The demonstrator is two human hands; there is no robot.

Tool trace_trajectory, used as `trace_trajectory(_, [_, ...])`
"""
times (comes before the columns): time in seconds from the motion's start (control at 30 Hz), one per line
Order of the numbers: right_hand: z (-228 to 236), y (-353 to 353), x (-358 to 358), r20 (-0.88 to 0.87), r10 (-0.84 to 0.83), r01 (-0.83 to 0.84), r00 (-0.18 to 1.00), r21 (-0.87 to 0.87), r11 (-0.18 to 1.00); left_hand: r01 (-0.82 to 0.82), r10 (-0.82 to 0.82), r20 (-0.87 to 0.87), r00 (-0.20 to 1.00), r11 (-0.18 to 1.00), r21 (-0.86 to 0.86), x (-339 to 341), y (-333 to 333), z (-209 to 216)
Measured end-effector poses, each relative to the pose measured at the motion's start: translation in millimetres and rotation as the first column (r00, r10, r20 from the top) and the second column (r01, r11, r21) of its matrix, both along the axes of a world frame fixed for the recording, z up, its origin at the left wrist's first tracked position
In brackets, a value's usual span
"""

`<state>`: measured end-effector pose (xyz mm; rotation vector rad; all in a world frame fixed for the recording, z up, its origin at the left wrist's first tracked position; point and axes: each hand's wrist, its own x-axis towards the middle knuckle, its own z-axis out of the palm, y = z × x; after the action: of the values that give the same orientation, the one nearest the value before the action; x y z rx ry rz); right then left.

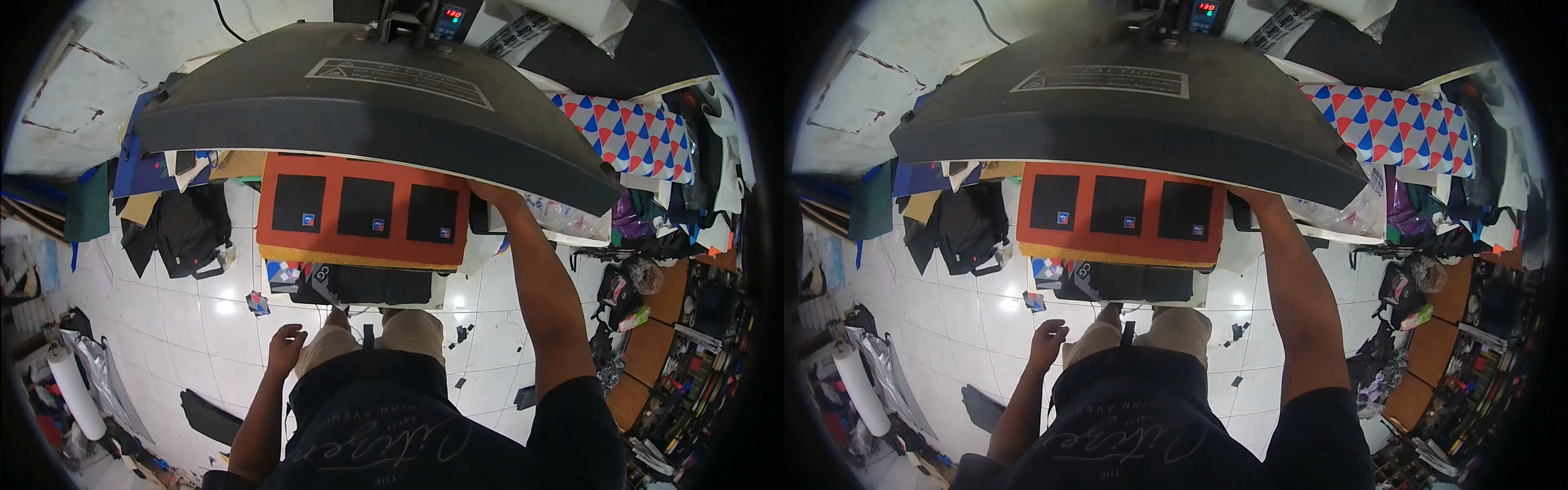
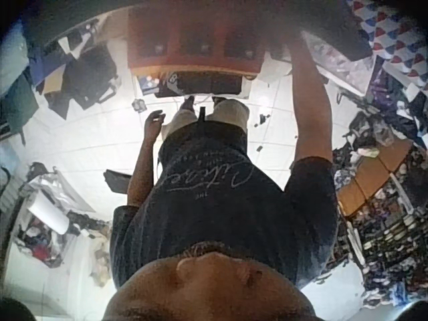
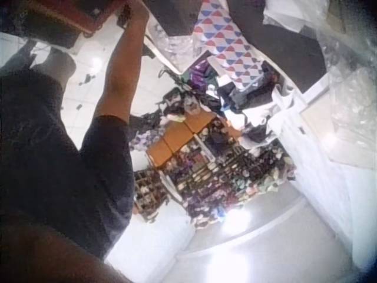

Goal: The person places small blue square transfers onto a red grid on a heat press, then closes the press. Afterward, they place larger triangular patterned transfers onto the same grid and close the press again.

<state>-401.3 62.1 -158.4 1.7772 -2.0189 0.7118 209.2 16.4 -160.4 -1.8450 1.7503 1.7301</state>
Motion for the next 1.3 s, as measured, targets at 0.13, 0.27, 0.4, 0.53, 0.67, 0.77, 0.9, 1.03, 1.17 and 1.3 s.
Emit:
trace_trajectory(0.13, [20,-12,10,0.113,0.105,-0.107,0.988,0.015,0.994,0.040,-0.039,0.026,0.999,0.998,-0.045,15,1,-8])
trace_trajectory(0.27, [17,-10,7,0.192,0.041,-0.064,0.981,0.117,0.991,0.022,-0.022,0.061,0.998,1.000,0.000,13,-1,-3])
trace_trajectory(0.4, [14,-12,9,0.314,0.029,-0.077,0.949,0.144,0.987,0.020,-0.019,0.070,0.997,1.000,-0.019,15,-1,-2])
trace_trajectory(0.53, [18,-14,13,0.334,0.000,-0.064,0.943,0.182,0.981,0.007,-0.007,0.066,0.998,1.000,-0.003,25,3,-13])
trace_trajectory(0.67, [20,-12,17,0.321,-0.041,-0.027,0.946,0.206,0.978,0.027,-0.026,0.080,0.996,1.000,-0.014,30,3,-19])
trace_trajectory(0.77, [26,-13,22,0.306,0.024,-0.058,0.952,0.105,0.993,0.014,-0.015,0.084,0.996,1.000,0.013,32,3,-18])
trace_trajectory(0.9, [29,-12,22,0.315,-0.007,-0.039,0.949,0.140,0.989,0.045,-0.044,0.101,0.994,0.999,-0.011,36,1,-22])
trace_trajectory(1.03, [27,-10,22,0.297,-0.001,-0.038,0.955,0.124,0.992,0.048,-0.049,0.106,0.993,0.999,0.004,34,0,-20])
trace_trajectory(1.17, [40,-15,35,0.358,-0.062,-0.003,0.932,0.177,0.984,0.064,-0.063,0.103,0.993,0.998,-0.007,35,1,-20])
trace_trajectory(1.3, [34,-12,31,0.243,-0.035,-0.003,0.969,0.155,0.988,0.035,-0.036,0.100,0.994,0.999,0.008,34,0,-22])
